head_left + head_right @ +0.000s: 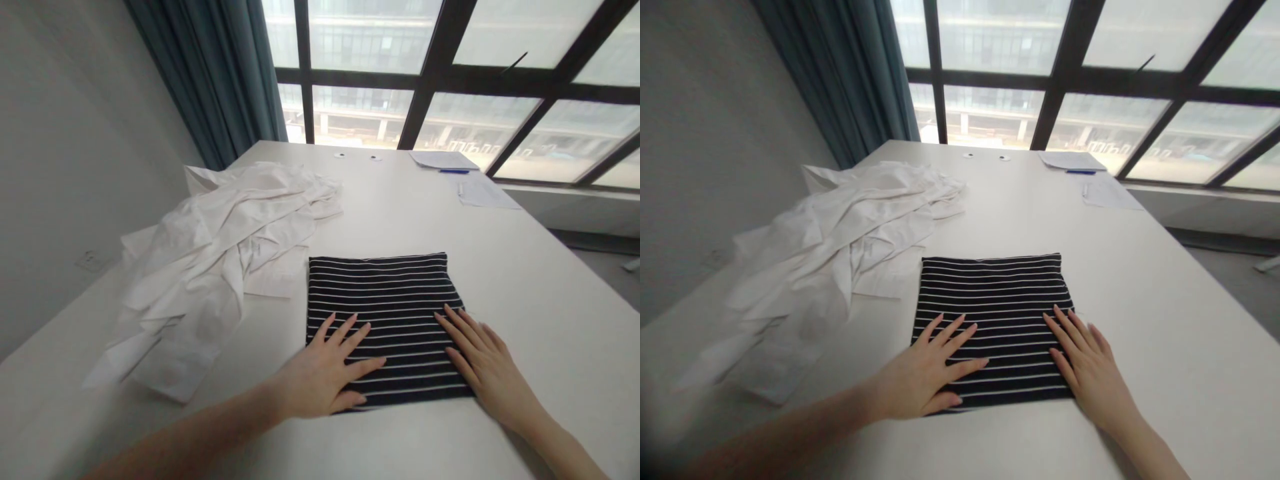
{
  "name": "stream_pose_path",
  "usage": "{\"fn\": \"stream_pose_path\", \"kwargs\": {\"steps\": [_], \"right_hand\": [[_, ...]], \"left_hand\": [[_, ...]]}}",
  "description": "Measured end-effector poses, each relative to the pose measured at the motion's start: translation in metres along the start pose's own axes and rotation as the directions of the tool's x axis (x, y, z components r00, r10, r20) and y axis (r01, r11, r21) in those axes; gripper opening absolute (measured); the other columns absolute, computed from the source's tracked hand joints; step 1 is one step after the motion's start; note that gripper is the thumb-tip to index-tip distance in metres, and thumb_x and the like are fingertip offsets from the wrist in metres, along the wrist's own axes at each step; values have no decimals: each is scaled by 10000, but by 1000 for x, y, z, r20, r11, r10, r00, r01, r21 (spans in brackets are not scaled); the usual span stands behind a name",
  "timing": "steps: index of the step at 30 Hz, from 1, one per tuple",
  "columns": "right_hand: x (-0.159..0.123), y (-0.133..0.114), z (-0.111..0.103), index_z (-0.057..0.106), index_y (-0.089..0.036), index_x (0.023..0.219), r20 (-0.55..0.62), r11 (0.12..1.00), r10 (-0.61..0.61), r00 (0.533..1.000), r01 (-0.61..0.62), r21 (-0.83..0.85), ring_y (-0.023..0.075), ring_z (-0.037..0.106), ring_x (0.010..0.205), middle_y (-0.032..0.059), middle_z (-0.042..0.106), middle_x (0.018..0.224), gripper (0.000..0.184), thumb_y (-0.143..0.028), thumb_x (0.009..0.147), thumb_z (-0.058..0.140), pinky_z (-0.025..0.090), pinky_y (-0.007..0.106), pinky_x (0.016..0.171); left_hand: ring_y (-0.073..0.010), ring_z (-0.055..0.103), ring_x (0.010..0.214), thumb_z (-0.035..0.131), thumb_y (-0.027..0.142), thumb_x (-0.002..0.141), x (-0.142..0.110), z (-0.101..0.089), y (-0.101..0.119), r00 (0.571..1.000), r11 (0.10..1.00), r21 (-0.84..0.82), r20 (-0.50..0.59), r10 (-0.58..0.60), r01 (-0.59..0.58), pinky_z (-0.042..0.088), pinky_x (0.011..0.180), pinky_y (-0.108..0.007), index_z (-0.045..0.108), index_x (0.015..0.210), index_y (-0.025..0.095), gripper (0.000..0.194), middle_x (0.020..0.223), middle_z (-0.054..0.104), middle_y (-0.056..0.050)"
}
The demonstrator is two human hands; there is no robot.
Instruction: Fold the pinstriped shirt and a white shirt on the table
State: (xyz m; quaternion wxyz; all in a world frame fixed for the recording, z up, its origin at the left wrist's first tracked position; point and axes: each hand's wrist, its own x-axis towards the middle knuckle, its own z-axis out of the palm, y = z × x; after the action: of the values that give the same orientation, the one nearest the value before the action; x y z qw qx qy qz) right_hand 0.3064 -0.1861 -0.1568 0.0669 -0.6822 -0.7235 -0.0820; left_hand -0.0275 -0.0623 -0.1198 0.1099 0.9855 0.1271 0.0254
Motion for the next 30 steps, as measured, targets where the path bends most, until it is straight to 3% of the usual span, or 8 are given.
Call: {"fn": "stream_pose_path", "kwargs": {"steps": [6,11,14,16,19,21,26,30], "right_hand": [[-16,13,3,205,-354,1586,-23,998,63,998,-64,-15,281,387,1435,29,382,1590,587,-438,1017,324,353,547,1100],[-1,35,-8,516,-358,1405,-167,991,130,977,-121,64,304,501,1347,65,632,1375,438,-394,1017,317,296,597,1113],[24,48,-19,610,-299,1295,-226,979,181,957,-155,129,320,550,1294,90,703,1241,421,-451,997,353,323,601,1101],[47,54,-23,638,-259,1247,-209,970,193,959,-154,189,325,592,1238,109,707,1218,437,-493,976,388,394,572,1061],[86,59,-22,601,-225,1293,-135,924,243,961,-187,333,312,640,1153,132,685,1265,480,-521,954,433,496,497,961],[113,61,-16,536,-215,1366,-88,870,304,948,-239,432,303,645,1142,136,662,1311,525,-523,953,431,522,472,914],[161,61,7,541,-144,1348,16,773,387,922,-334,540,306,647,1126,169,689,1244,586,-528,915,449,490,479,961],[168,59,18,699,-202,1059,-10,756,367,930,-292,585,295,649,1071,114,735,1103,455,-558,889,472,464,458,985]], "left_hand": [[-365,256,1491,445,639,951,-16,-3,-5,1000,1000,9,-26,9,-9,214,1175,-613,295,1555,317,701,1614,293,-138],[-298,347,1461,407,529,1009,-21,-17,-20,999,1000,-29,-33,-6,5,317,1167,-522,427,1486,268,544,1574,388,-121],[-242,374,1443,333,264,1054,-13,-32,-47,985,995,-33,-140,-97,93,368,1153,-451,500,1419,231,404,1534,450,-100],[-219,393,1426,285,110,1011,-4,-40,-73,956,984,-29,-231,-180,178,376,1151,-431,503,1409,214,465,1505,480,-93],[-246,446,1377,305,44,936,12,-44,-114,874,931,-12,-340,-348,366,374,1139,-477,512,1387,166,511,1454,522,-129],[-259,454,1367,363,95,937,21,-40,-135,847,907,-41,-342,-408,420,369,1133,-493,492,1398,160,484,1444,534,-134],[-242,569,1236,431,186,962,31,-18,-157,851,909,-255,-337,-404,331,400,1085,-475,535,1356,182,408,1308,648,-110],[-241,610,1159,452,132,915,28,-11,-157,822,891,-422,-438,-365,170,419,1056,-455,620,1262,188,390,1216,689,-101]]}}
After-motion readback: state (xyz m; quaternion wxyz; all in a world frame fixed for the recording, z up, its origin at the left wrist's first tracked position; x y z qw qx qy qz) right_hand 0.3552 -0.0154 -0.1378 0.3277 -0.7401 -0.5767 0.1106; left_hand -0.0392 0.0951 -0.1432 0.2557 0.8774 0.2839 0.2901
